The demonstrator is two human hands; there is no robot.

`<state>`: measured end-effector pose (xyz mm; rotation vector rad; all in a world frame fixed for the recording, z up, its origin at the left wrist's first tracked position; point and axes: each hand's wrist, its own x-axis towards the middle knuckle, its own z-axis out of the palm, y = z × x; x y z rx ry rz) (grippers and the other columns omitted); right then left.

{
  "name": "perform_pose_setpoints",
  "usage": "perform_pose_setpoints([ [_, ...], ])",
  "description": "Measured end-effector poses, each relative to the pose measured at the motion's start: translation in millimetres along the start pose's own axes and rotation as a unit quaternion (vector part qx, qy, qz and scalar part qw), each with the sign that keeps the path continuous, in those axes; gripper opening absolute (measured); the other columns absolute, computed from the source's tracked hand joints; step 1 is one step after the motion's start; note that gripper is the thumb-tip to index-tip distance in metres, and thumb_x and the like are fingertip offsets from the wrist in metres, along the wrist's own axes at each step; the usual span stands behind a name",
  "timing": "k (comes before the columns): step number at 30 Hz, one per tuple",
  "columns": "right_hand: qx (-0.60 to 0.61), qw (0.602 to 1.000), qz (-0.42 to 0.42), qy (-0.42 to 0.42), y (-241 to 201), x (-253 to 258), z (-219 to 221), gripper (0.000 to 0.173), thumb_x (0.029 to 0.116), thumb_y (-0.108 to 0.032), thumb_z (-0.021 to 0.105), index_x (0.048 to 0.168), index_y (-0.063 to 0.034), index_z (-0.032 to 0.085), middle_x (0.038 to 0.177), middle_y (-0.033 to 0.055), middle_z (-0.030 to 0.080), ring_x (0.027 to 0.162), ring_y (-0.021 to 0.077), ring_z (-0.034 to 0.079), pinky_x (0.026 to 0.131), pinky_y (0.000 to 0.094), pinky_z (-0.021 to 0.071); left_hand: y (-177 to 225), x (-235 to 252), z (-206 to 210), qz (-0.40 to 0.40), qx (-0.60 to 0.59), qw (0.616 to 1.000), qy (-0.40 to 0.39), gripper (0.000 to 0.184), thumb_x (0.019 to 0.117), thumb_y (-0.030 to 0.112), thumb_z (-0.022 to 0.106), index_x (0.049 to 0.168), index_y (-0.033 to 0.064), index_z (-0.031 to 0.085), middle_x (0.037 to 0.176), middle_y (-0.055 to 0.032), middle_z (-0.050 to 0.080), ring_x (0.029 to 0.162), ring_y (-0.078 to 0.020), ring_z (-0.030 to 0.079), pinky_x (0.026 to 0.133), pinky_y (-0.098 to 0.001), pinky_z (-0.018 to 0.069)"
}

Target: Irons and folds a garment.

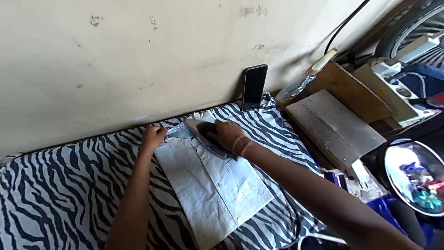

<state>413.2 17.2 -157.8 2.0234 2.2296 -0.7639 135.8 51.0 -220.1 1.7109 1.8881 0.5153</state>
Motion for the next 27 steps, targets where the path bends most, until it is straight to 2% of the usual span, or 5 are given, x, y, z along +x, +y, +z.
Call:
perform_pose_setpoints([
  [5,0.004,0.995,0.093,0.027,46.3,-8.3,-7.7,0.052,0.1061,-0.044,0.056,0.128,0.0036,0.058,0.110,0.0314,0.068,0.107,0.0510,0.067,0.088,0.0677,0.0517,-3.7,6.9,6.4,-0.005,-0.011,1.000,-0.011,0.026,0.0977,0.020,0.069,0.108,-0.0038,0.073,0.105,-0.0235,0.072,0.104,-0.0386,0.068,0.097,-0.0607,0.0484],
  [11,-0.007,0.999,0.019,0.026,14.1,24.0,-12.1,0.052,0.1042,-0.045,0.059,0.125,0.0021,0.062,0.111,0.0286,0.069,0.108,0.0484,0.067,0.087,0.0658,0.0526,-6.5,6.5,12.3,0.009,0.013,1.000,0.015,0.019,0.0955,0.009,0.066,0.113,0.0006,0.068,0.095,-0.0215,0.071,0.088,-0.0398,0.068,0.082,-0.0638,0.0512],
  [16,-0.008,0.999,-0.020,-0.025,-6.4,47.5,-28.6,0.057,0.1051,-0.045,0.057,0.133,0.0054,0.057,0.126,0.0310,0.064,0.122,0.0489,0.062,0.098,0.0663,0.0481,-28.3,5.8,-0.3,0.204,-0.034,0.977,-0.050,0.029,0.1017,0.000,0.049,0.127,-0.0025,0.063,0.117,-0.0213,0.068,0.105,-0.0316,0.066,0.093,-0.0498,0.0522],
  [20,0.018,0.999,0.005,-0.042,15.8,-37.2,-21.9,0.064,0.1061,-0.050,0.052,0.132,0.0079,0.054,0.115,0.0317,0.066,0.109,0.0489,0.066,0.093,0.0648,0.0510,-29.2,5.6,-18.5,0.252,-0.020,0.961,-0.111,0.023,0.0996,-0.002,0.050,0.106,-0.0057,0.073,0.118,-0.0219,0.067,0.118,-0.0338,0.060,0.104,-0.0511,0.0468],
  [27,-0.009,0.986,0.165,0.036,70.5,-214.3,78.8,0.062,0.1015,-0.049,0.060,0.126,0.0082,0.061,0.085,0.0318,0.071,0.080,0.0558,0.071,0.069,0.0690,0.0550,-56.0,19.6,-13.5,0.260,-0.038,0.955,-0.138,0.019,0.0978,0.000,0.056,0.111,-0.0040,0.069,0.121,-0.0199,0.062,0.112,-0.0295,0.060,0.096,-0.0471,0.0501],
])
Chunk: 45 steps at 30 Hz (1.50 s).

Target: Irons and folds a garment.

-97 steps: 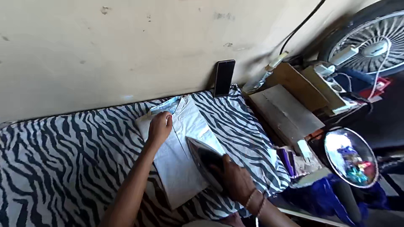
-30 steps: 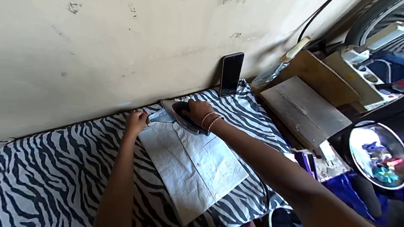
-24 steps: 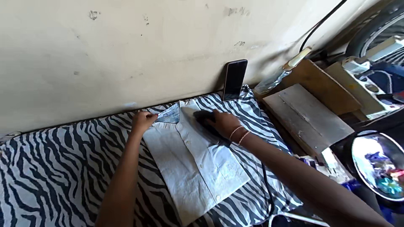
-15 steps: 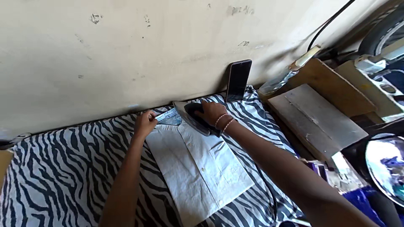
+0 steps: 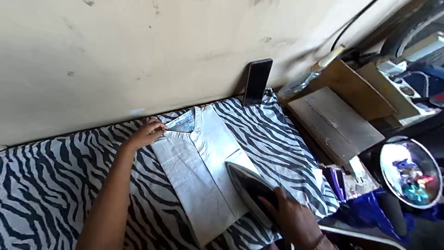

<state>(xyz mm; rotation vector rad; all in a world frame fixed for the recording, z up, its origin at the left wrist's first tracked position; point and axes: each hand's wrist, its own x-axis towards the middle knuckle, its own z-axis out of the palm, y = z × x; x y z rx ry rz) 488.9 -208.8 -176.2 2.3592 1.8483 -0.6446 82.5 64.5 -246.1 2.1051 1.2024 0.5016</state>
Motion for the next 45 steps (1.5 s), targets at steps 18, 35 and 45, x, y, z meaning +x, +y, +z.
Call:
perform_pose_setpoints([
  [18,-0.002,0.998,-0.008,-0.063,-62.7,104.1,-48.5,0.067,0.1067,-0.055,0.046,0.136,0.0047,0.053,0.110,0.0324,0.069,0.108,0.0512,0.068,0.090,0.0653,0.0522,14.4,33.9,-30.6,-0.078,0.166,0.973,-0.137,0.030,0.0961,0.001,0.058,0.116,0.0158,0.076,0.136,-0.0162,0.056,0.133,-0.0421,0.044,0.103,-0.0678,0.0355],
  [35,-0.037,0.990,-0.072,-0.116,-277.5,109.5,-24.6,0.064,0.1092,-0.053,0.039,0.138,0.0025,0.049,0.121,0.0263,0.067,0.116,0.0423,0.067,0.094,0.0570,0.0538,31.8,-35.5,-37.9,-0.094,0.120,0.973,0.171,0.021,0.1034,0.005,0.053,0.118,-0.0086,0.061,0.110,-0.0292,0.065,0.103,-0.0454,0.066,0.092,-0.0608,0.0514],
  [45,-0.039,0.995,-0.044,-0.077,-269.9,95.7,-13.7,0.066,0.1087,-0.053,0.041,0.141,0.0039,0.047,0.119,0.0292,0.067,0.113,0.0464,0.067,0.092,0.0609,0.0532,140.5,-236.6,134.0,-0.253,-0.208,0.932,0.153,0.032,0.1016,0.006,0.052,0.128,-0.0046,0.066,0.110,-0.0165,0.075,0.092,-0.0244,0.074,0.084,-0.0405,0.0593],
])
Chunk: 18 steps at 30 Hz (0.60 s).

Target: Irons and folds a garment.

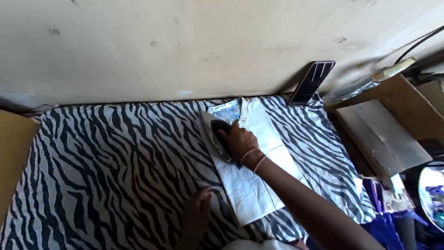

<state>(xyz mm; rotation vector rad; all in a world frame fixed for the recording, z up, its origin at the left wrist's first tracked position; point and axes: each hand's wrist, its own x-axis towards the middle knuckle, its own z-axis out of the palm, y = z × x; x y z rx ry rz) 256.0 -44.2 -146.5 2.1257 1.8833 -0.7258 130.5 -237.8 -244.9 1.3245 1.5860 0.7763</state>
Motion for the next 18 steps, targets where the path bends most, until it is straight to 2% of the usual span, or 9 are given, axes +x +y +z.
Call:
perform_pose_setpoints([
  [2,0.034,0.999,0.012,0.034,-4.4,-2.3,3.5,0.061,0.1089,-0.051,0.043,0.135,0.0048,0.049,0.115,0.0307,0.067,0.109,0.0478,0.068,0.086,0.0615,0.0552,-17.9,-27.3,28.6,0.032,-0.057,0.998,0.004,0.038,0.0974,0.002,0.052,0.133,-0.0063,0.062,0.118,-0.0160,0.073,0.100,-0.0214,0.073,0.090,-0.0365,0.0583],
  [4,0.061,0.995,0.000,0.074,-9.5,-3.0,6.2,0.058,0.1090,-0.049,0.045,0.130,0.0055,0.050,0.109,0.0321,0.066,0.103,0.0502,0.068,0.079,0.0635,0.0555,-22.9,-40.9,45.5,0.048,-0.089,0.995,0.016,0.042,0.0956,0.002,0.053,0.136,-0.0047,0.061,0.121,-0.0135,0.073,0.101,-0.0167,0.072,0.090,-0.0325,0.0569],
  [6,0.057,0.995,-0.012,0.085,-4.0,-4.4,11.9,0.060,0.1079,-0.051,0.047,0.127,0.0055,0.052,0.106,0.0316,0.067,0.101,0.0504,0.069,0.078,0.0636,0.0556,-23.0,-49.3,50.3,0.047,-0.126,0.991,0.008,0.043,0.0953,0.002,0.053,0.137,-0.0042,0.061,0.122,-0.0120,0.073,0.098,-0.0122,0.071,0.086,-0.0285,0.0568],
  [9,0.041,0.995,-0.034,0.080,3.6,1.2,10.1,0.063,0.1067,-0.052,0.048,0.127,0.0069,0.056,0.108,0.0317,0.068,0.104,0.0502,0.068,0.083,0.0650,0.0541,-16.1,-51.5,49.5,-0.004,-0.201,0.977,-0.070,0.044,0.0995,0.003,0.052,0.144,-0.0030,0.054,0.130,-0.0111,0.069,0.094,-0.0102,0.072,0.077,-0.0272,0.0583],
  [12,0.079,0.987,-0.060,0.126,-3.1,4.2,20.9,0.061,0.1061,-0.052,0.051,0.124,0.0064,0.055,0.101,0.0330,0.067,0.095,0.0534,0.068,0.072,0.0669,0.0548,-19.7,-52.5,62.0,0.010,-0.220,0.970,-0.104,0.048,0.0981,0.002,0.051,0.146,-0.0033,0.050,0.132,-0.0107,0.068,0.093,-0.0087,0.070,0.073,-0.0257,0.0579],
  [14,0.069,0.991,-0.052,0.100,-1.3,-10.8,27.4,0.061,0.1070,-0.052,0.049,0.127,0.0060,0.053,0.103,0.0323,0.067,0.097,0.0526,0.068,0.077,0.0664,0.0549,-17.6,-54.0,64.9,0.015,-0.213,0.971,-0.110,0.050,0.0973,0.001,0.050,0.147,-0.0039,0.049,0.134,-0.0128,0.067,0.094,-0.0091,0.070,0.073,-0.0255,0.0572],
  [16,0.021,1.000,-0.008,0.021,16.0,-45.6,35.5,0.065,0.1081,-0.054,0.043,0.136,0.0041,0.050,0.113,0.0302,0.068,0.108,0.0490,0.068,0.089,0.0629,0.0530,-14.2,-56.1,61.9,-0.002,-0.196,0.975,-0.104,0.050,0.0977,0.001,0.053,0.147,-0.0033,0.049,0.138,-0.0163,0.063,0.093,-0.0112,0.070,0.071,-0.0273,0.0573],
  [18,-0.017,0.999,0.030,-0.010,36.7,-79.3,45.1,0.067,0.1079,-0.055,0.042,0.141,0.0034,0.049,0.112,0.0290,0.070,0.107,0.0481,0.069,0.089,0.0610,0.0543,-13.1,-57.5,64.1,-0.011,-0.187,0.980,-0.070,0.051,0.0960,0.001,0.057,0.146,-0.0045,0.050,0.143,-0.0242,0.053,0.092,-0.0161,0.069,0.070,-0.0292,0.0585],
])
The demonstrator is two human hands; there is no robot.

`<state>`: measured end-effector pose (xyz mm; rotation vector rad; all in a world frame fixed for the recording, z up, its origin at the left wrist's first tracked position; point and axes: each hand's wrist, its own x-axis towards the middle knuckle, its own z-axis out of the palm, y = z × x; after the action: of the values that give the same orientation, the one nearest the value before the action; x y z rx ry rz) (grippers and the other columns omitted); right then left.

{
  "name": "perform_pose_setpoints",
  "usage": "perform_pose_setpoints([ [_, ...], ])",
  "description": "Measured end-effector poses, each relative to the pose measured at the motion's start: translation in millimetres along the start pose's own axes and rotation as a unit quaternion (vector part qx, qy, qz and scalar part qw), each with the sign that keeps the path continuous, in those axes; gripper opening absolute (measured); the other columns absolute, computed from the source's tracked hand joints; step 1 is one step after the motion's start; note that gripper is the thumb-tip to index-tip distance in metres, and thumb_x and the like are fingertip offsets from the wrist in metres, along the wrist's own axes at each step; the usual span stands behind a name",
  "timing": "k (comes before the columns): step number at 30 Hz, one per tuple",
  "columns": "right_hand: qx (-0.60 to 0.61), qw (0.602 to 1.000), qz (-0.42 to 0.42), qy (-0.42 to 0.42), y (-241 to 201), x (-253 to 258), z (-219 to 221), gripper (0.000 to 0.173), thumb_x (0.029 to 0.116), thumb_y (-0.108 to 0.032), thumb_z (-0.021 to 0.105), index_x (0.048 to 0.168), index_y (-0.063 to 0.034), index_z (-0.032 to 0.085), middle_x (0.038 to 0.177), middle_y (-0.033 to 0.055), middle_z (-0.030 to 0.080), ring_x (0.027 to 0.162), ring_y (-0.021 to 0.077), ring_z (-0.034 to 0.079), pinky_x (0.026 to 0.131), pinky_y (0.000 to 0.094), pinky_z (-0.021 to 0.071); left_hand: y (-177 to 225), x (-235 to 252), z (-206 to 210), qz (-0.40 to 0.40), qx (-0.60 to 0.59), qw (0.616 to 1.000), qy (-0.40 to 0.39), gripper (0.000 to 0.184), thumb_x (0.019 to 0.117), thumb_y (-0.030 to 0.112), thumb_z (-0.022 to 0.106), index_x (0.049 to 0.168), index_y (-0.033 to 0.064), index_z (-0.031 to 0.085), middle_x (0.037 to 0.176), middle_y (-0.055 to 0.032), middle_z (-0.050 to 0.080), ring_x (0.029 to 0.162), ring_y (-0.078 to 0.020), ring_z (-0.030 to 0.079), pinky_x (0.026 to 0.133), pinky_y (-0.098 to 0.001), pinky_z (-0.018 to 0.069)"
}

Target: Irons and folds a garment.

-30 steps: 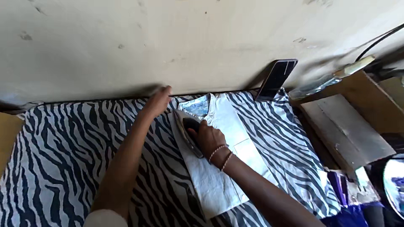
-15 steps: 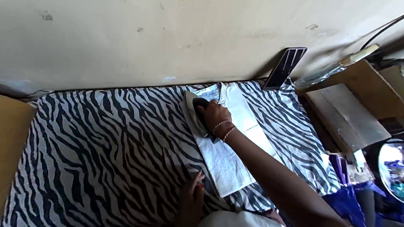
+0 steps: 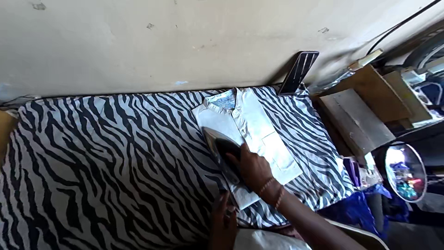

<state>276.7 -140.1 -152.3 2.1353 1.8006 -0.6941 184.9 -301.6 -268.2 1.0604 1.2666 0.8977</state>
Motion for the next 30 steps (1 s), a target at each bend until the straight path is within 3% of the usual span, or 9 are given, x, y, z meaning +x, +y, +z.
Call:
perform_pose_setpoints([
  [3,-0.011,1.000,0.019,-0.014,-9.1,0.5,-6.0,0.067,0.1085,-0.055,0.041,0.139,0.0035,0.051,0.116,0.0280,0.069,0.112,0.0457,0.068,0.093,0.0587,0.0530,-1.3,-2.9,4.9,0.008,0.005,1.000,0.026,0.055,0.0941,0.002,0.058,0.148,-0.0054,0.047,0.150,-0.0274,0.045,0.098,-0.0175,0.068,0.071,-0.0285,0.0578],
  [8,0.042,0.995,-0.047,0.078,-59.5,77.0,-41.1,0.065,0.1085,-0.053,0.043,0.135,0.0061,0.052,0.116,0.0314,0.067,0.111,0.0491,0.067,0.089,0.0642,0.0533,-10.0,1.2,13.1,0.050,-0.053,0.996,0.056,0.057,0.0920,0.000,0.054,0.148,-0.0072,0.045,0.140,-0.0200,0.058,0.096,-0.0117,0.068,0.069,-0.0242,0.0565],
  [13,0.061,0.992,-0.058,0.097,-62.2,81.2,-41.7,0.063,0.1080,-0.052,0.045,0.134,0.0052,0.051,0.116,0.0299,0.067,0.110,0.0476,0.068,0.087,0.0631,0.0546,1.3,-7.8,6.0,-0.063,-0.060,0.990,-0.112,0.071,0.0984,0.003,0.053,0.159,-0.0047,0.016,0.114,-0.0081,0.072,0.076,-0.0064,0.066,0.070,-0.0259,0.0563],
  [14,0.081,0.989,-0.065,0.107,-40.1,62.2,-25.0,0.061,0.1078,-0.051,0.047,0.131,0.0052,0.050,0.106,0.0309,0.067,0.099,0.0496,0.069,0.078,0.0642,0.0561,1.7,-10.9,2.8,-0.072,-0.044,0.986,-0.143,0.070,0.0990,0.004,0.052,0.159,-0.0042,0.018,0.107,-0.0078,0.074,0.075,-0.0073,0.067,0.071,-0.0268,0.0566],
  [16,0.058,0.997,-0.005,0.044,3.9,11.0,1.5,0.065,0.1083,-0.052,0.044,0.138,0.0052,0.048,0.109,0.0302,0.068,0.102,0.0493,0.069,0.084,0.0636,0.0546,2.7,-21.0,-10.8,-0.067,-0.004,0.985,-0.159,0.064,0.0996,0.006,0.054,0.157,-0.0031,0.029,0.103,-0.0087,0.075,0.076,-0.0101,0.068,0.073,-0.0298,0.0575],
  [18,0.027,0.998,0.061,0.012,45.9,-48.4,33.8,0.067,0.1073,-0.053,0.047,0.139,0.0064,0.050,0.105,0.0295,0.071,0.100,0.0493,0.071,0.084,0.0628,0.0554,8.6,-27.8,-31.6,-0.073,0.022,0.990,-0.120,0.057,0.1014,0.008,0.055,0.155,0.0009,0.037,0.102,-0.0074,0.076,0.076,-0.0110,0.069,0.071,-0.0309,0.0587],
  [20,0.018,0.995,0.055,0.075,66.7,-80.3,62.2,0.063,0.1043,-0.049,0.055,0.127,0.0088,0.058,0.089,0.0289,0.072,0.083,0.0505,0.073,0.071,0.0626,0.0575,13.9,-24.7,-52.1,-0.035,0.044,0.997,-0.053,0.052,0.1013,0.009,0.052,0.151,-0.0004,0.042,0.099,-0.0045,0.076,0.075,-0.0090,0.070,0.067,-0.0288,0.0588],
  [25,0.043,0.997,0.056,0.004,41.6,-55.0,37.4,0.065,0.1078,-0.054,0.044,0.136,0.0036,0.052,0.105,0.0263,0.072,0.101,0.0453,0.072,0.084,0.0587,0.0561,47.0,5.0,-75.1,0.207,0.066,0.976,0.022,0.043,0.1040,0.014,0.049,0.141,-0.0079,0.049,0.102,-0.0032,0.075,0.084,-0.0084,0.071,0.070,-0.0254,0.0611],
  [30,0.043,0.999,0.032,0.008,55.4,-71.2,46.5,0.063,0.1064,-0.052,0.049,0.132,0.0051,0.055,0.098,0.0269,0.072,0.094,0.0470,0.073,0.078,0.0589,0.0575,56.3,-9.6,-87.9,0.205,0.016,0.972,0.110,0.027,0.1043,0.011,0.048,0.126,0.0042,0.063,0.094,0.0074,0.074,0.083,-0.0055,0.072,0.075,-0.0239,0.0615],
])
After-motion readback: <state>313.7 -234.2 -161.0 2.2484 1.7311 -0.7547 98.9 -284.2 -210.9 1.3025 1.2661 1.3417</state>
